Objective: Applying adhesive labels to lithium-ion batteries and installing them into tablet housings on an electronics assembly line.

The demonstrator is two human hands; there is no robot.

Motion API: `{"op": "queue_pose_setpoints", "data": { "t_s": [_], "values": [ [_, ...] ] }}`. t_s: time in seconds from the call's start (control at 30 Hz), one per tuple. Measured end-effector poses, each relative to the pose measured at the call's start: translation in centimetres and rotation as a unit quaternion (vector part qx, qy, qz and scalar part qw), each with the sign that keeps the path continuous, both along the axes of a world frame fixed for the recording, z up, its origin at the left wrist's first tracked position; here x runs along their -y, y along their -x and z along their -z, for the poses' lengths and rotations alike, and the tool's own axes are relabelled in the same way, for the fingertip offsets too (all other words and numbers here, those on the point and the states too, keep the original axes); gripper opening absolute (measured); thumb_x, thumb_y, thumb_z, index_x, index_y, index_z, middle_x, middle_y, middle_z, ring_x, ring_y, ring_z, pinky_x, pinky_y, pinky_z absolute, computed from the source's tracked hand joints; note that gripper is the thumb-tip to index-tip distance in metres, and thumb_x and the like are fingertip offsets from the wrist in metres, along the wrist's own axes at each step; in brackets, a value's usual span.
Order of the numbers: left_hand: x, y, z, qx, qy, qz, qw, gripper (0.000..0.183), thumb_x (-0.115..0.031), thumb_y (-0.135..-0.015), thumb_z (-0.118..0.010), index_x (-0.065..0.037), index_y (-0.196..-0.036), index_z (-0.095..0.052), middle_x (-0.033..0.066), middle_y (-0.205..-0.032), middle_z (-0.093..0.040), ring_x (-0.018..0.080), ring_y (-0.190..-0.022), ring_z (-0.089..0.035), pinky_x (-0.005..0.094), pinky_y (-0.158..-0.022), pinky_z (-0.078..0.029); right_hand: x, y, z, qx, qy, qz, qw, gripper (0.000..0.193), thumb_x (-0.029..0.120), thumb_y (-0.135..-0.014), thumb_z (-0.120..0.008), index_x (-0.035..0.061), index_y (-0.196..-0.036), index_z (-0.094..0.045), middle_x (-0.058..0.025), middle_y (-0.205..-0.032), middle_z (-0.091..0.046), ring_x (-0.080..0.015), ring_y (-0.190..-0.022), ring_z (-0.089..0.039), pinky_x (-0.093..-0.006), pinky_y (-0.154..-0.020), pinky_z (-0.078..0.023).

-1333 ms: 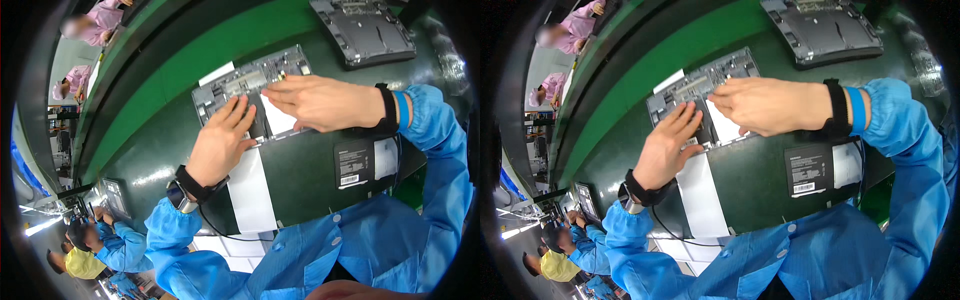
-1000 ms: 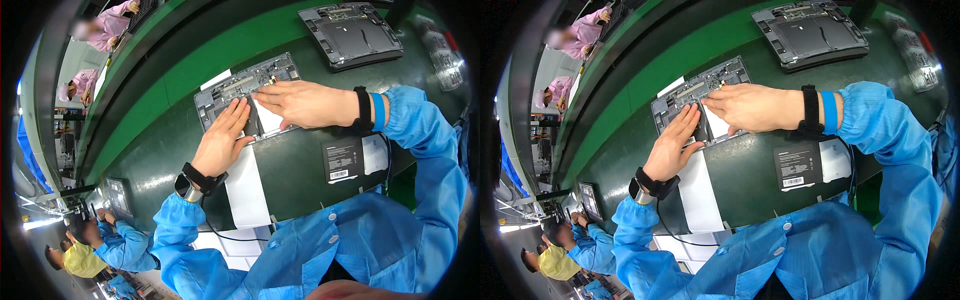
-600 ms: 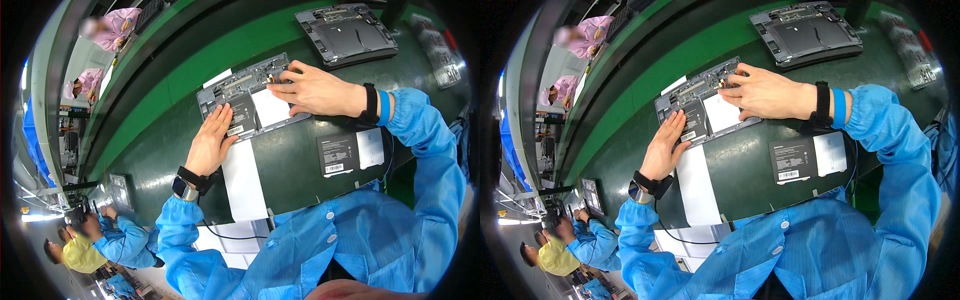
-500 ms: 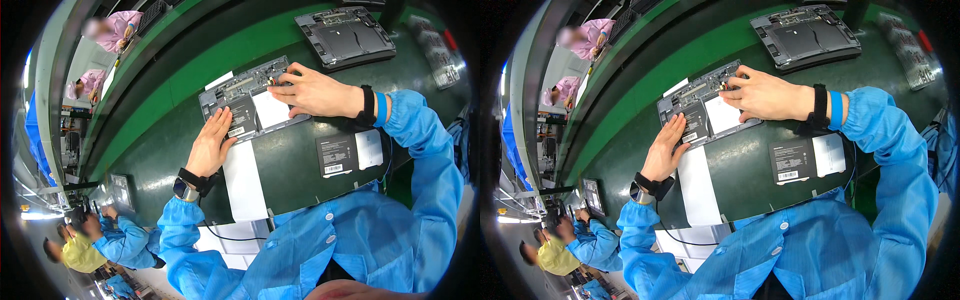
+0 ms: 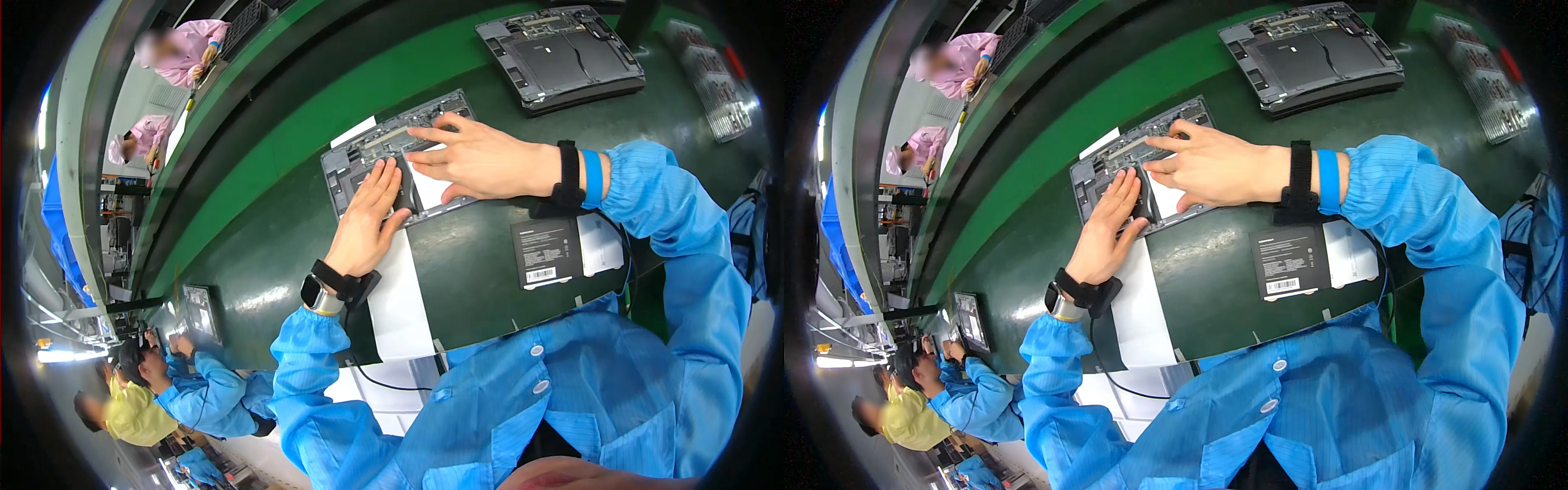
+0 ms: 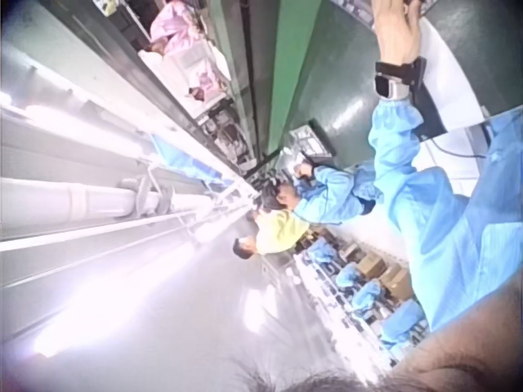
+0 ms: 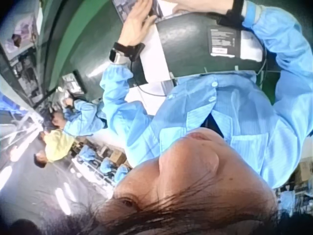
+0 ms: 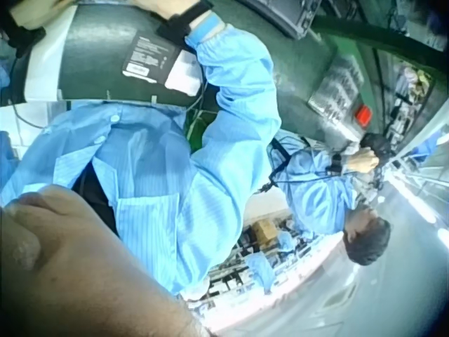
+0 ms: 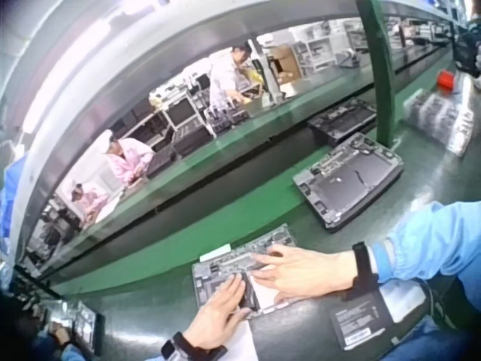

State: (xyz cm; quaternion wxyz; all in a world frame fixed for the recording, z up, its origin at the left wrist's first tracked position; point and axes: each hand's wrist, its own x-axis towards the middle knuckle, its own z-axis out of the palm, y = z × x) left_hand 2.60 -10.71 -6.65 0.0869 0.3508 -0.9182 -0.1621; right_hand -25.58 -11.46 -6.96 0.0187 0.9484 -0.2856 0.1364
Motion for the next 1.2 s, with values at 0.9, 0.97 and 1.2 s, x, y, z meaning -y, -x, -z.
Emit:
{"op": "queue_pose_setpoints", "data": {
  "t_s": [0.9,0.97,1.2],
  "values": [
    [-0.4,-4.1,-1.4,0.071,0.029,-0.049,0.996,0.057,-0.016,-0.096,-0.067,-0.007,-0.151,-0.055,0.0099,-0.163,-0.046,0.032,-0.156,-0.034,0.0491,-0.129,-0.025,-0.9,3.4,-0.8,0.041,-0.089,0.049,0.994,0.041,0.037,-0.084,-0.079,0.0063,-0.112,-0.079,-0.0014,-0.138,-0.07,-0.034,-0.15,-0.043,-0.0568,-0.123,-0.027],
    [0.9,-4.3,-1.9,0.085,0.054,-0.015,0.995,0.051,-0.024,-0.092,-0.075,-0.004,-0.139,-0.066,0.0142,-0.154,-0.056,0.0366,-0.148,-0.046,0.0486,-0.123,-0.036,-0.9,2.4,-1.4,0.008,-0.066,0.052,0.996,0.042,0.038,-0.083,-0.08,0.0047,-0.109,-0.079,-0.0018,-0.136,-0.071,-0.0345,-0.148,-0.045,-0.0566,-0.122,-0.028],
    [7.8,-6.1,-1.7,-0.023,-0.061,-0.421,0.905,0.046,-0.032,-0.093,-0.08,0.006,-0.119,-0.071,0.0166,-0.1,-0.075,0.0253,-0.077,-0.074,0.0382,-0.072,-0.063,0.0,3.2,-0.4,0.014,-0.056,0.039,0.998,0.034,0.029,-0.083,-0.082,0.0005,-0.101,-0.077,-0.0052,-0.133,-0.072,-0.0355,-0.145,-0.048,-0.0528,-0.114,-0.035]
  ]
}}
